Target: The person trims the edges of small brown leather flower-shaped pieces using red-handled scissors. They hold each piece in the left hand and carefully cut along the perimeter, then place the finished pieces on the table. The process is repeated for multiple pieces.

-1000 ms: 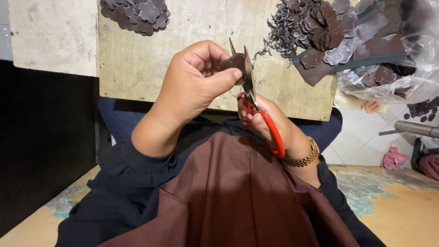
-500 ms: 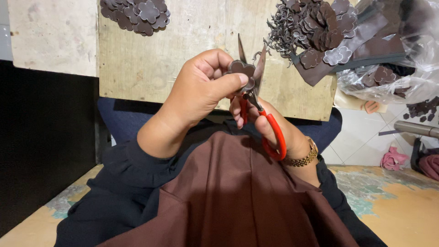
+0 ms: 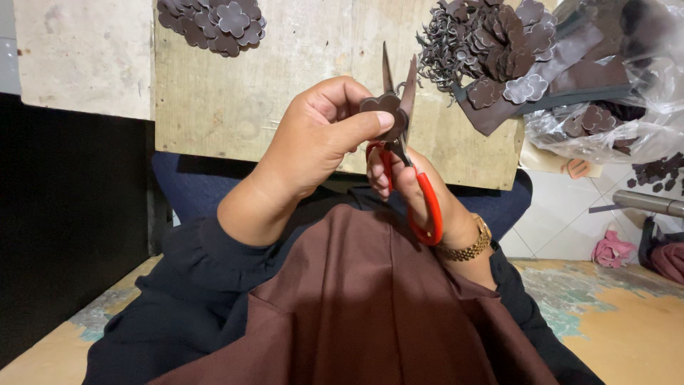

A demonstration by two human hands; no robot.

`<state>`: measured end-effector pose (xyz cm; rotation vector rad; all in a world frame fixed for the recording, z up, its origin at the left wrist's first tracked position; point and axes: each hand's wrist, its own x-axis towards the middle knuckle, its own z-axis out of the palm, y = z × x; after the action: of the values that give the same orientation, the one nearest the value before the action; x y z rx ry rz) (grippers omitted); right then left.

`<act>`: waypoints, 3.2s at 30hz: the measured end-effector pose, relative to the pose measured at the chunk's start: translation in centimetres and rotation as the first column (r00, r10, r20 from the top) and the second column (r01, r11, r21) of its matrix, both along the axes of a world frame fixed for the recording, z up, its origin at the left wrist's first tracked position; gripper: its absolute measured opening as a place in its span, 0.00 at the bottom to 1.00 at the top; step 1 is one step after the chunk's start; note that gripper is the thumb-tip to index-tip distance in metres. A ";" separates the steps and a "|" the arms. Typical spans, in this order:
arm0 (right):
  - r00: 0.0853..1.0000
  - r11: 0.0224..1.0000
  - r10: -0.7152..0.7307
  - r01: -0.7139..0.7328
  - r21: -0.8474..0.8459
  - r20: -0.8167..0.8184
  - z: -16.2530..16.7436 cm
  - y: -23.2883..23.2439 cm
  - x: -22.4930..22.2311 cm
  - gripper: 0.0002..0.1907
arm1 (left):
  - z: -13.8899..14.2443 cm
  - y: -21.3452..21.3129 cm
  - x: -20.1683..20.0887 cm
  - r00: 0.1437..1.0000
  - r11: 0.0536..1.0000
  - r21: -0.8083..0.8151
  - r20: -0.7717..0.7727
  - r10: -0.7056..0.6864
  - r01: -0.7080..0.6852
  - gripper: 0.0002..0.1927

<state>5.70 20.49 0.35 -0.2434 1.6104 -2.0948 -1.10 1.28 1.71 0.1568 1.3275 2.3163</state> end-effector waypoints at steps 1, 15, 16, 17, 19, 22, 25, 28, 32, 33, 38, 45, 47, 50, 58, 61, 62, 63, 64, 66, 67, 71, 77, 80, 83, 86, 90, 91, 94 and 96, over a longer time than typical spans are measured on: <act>1.000 1.000 -0.015 0.015 -0.012 -0.001 -0.1 -0.2 0.0 0.38 | -0.1 0.1 0.0 1.000 1.000 0.001 -0.001 0.005 -0.005 0.04; 0.993 0.988 -0.097 0.105 -0.112 0.071 -0.7 -1.4 0.6 0.29 | -0.5 0.5 0.3 0.999 0.999 -0.018 0.016 0.047 -0.046 0.05; 0.993 0.988 -0.100 0.107 -0.109 0.069 -0.7 -1.4 0.6 0.29 | -0.5 0.5 0.3 0.999 0.999 -0.016 0.021 0.047 -0.046 0.05; 0.993 0.988 -0.102 0.108 -0.106 0.067 -0.6 -1.4 0.6 0.29 | -0.5 0.5 0.3 0.999 0.999 -0.015 0.027 0.047 -0.046 0.04; 0.992 0.989 -0.102 0.109 -0.103 0.069 -0.5 -1.4 0.6 0.29 | -0.6 0.6 0.2 0.998 0.998 -0.027 0.009 0.060 -0.060 0.05; 0.992 0.990 -0.095 0.104 -0.099 0.087 -0.4 -1.2 0.7 0.28 | -0.8 0.5 0.1 0.998 0.998 -0.027 0.002 0.064 -0.064 0.04; 0.991 0.991 -0.084 0.093 -0.094 0.101 -0.4 -1.0 0.7 0.28 | -0.9 0.2 0.1 0.999 0.999 0.001 -0.005 0.051 -0.051 0.04; 0.993 0.993 -0.064 0.073 -0.091 0.099 -0.5 -0.8 0.5 0.27 | -0.9 0.0 0.0 0.999 0.999 0.013 0.013 0.048 -0.049 0.04; 0.995 0.997 -0.046 0.052 -0.063 0.088 -0.6 -0.5 0.4 0.27 | -0.9 -0.3 -0.2 0.998 0.998 -0.015 0.018 0.055 -0.055 0.06; 0.996 0.997 -0.041 0.046 -0.058 0.081 -0.6 -0.4 0.4 0.27 | -1.0 -0.3 -0.2 0.998 0.998 -0.031 0.019 0.059 -0.058 0.05; 0.994 0.998 -0.050 0.053 -0.031 0.093 -0.9 -0.3 0.5 0.27 | -0.9 -0.2 -0.2 0.996 0.994 -0.063 0.012 0.089 -0.088 0.04; 0.993 0.998 -0.057 0.060 -0.028 0.107 -1.3 -0.3 0.5 0.27 | -0.2 -0.6 -0.4 0.995 0.985 -0.149 0.040 0.090 -0.083 0.04; 0.986 0.996 -0.072 0.080 -0.046 0.149 -1.2 -0.2 0.7 0.27 | 0.0 -0.7 -0.5 0.996 0.987 -0.136 0.019 0.091 -0.087 0.05; 0.991 0.998 -0.060 0.062 -0.016 0.117 -0.9 -0.1 0.7 0.28 | -0.1 -0.8 -0.5 0.995 0.988 -0.124 -0.036 0.092 -0.096 0.05; 0.997 0.997 0.071 -0.072 0.013 0.033 -0.8 0.2 0.3 0.34 | -0.4 -1.1 -0.6 0.996 0.984 -0.158 -0.059 0.070 -0.078 0.05; 0.997 0.997 0.078 -0.078 0.028 0.005 -1.0 0.3 0.2 0.36 | -0.4 -1.3 -0.5 0.993 0.976 -0.199 -0.091 0.071 -0.088 0.05; 0.997 0.996 0.079 -0.079 0.040 -0.013 -1.1 0.4 0.1 0.36 | -0.4 -1.2 -0.5 0.992 0.973 -0.213 -0.105 0.071 -0.092 0.05; 0.996 0.996 0.081 -0.079 0.051 -0.030 -1.2 0.4 0.1 0.37 | -0.3 -1.2 -0.6 0.991 0.972 -0.214 -0.108 0.075 -0.097 0.05; 0.997 0.995 0.080 -0.078 0.064 -0.021 -1.3 0.5 0.1 0.36 | -0.3 -1.2 -0.6 0.991 0.972 -0.214 -0.110 0.079 -0.101 0.05; 0.997 0.993 0.078 -0.078 0.090 0.000 -1.3 0.7 0.2 0.35 | -0.2 -1.1 -0.5 0.989 0.967 -0.231 -0.121 0.084 -0.110 0.05; 0.997 0.991 0.076 -0.075 0.112 -0.002 -1.3 0.7 0.2 0.34 | -0.2 -1.2 -0.5 0.988 0.962 -0.248 -0.130 0.084 -0.114 0.05; 0.998 0.987 0.061 -0.061 0.149 0.004 -1.2 0.7 0.1 0.34 | 0.0 -1.1 -0.4 0.986 0.959 -0.257 -0.147 0.083 -0.119 0.05; 0.999 0.996 0.040 -0.043 0.078 0.035 -0.9 0.4 0.0 0.35 | 0.2 -1.1 -0.4 0.985 0.956 -0.268 -0.154 0.083 -0.123 0.05; 0.998 0.997 0.040 -0.043 0.061 0.055 -0.8 0.4 0.1 0.33 | 0.1 -1.0 -0.5 0.985 0.956 -0.267 -0.151 0.086 -0.124 0.05; 0.995 0.998 0.052 -0.055 0.034 0.087 -0.7 0.6 0.1 0.32 | 0.1 -1.1 -0.6 0.987 0.962 -0.249 -0.139 0.077 -0.110 0.05; 0.989 0.998 0.065 -0.067 0.007 0.136 -0.6 0.7 0.2 0.31 | 0.3 -1.2 -0.7 0.988 0.956 -0.276 -0.139 0.065 -0.102 0.05; 0.994 0.996 0.062 -0.068 0.066 0.088 -0.5 0.8 0.1 0.30 | 0.8 -1.4 -0.8 0.997 0.966 -0.253 -0.061 0.046 -0.060 0.04; 0.994 0.996 0.060 -0.067 0.064 0.095 -0.5 0.7 0.1 0.29 | 0.9 -1.6 -0.8 0.999 0.961 -0.273 -0.035 0.040 -0.048 0.05; 0.993 0.997 0.048 -0.054 0.058 0.109 -0.6 0.7 0.2 0.28 | 1.1 -1.5 -0.7 0.999 0.967 -0.250 -0.011 0.039 -0.040 0.05; 0.993 0.998 0.032 -0.038 0.051 0.114 -0.7 0.7 0.2 0.28 | 1.1 -1.6 -0.7 0.999 0.978 -0.203 -0.024 0.048 -0.051 0.04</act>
<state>5.91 21.18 -0.32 -0.1315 1.5816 -1.9991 -1.83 -0.31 2.76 0.0812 1.5842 2.2066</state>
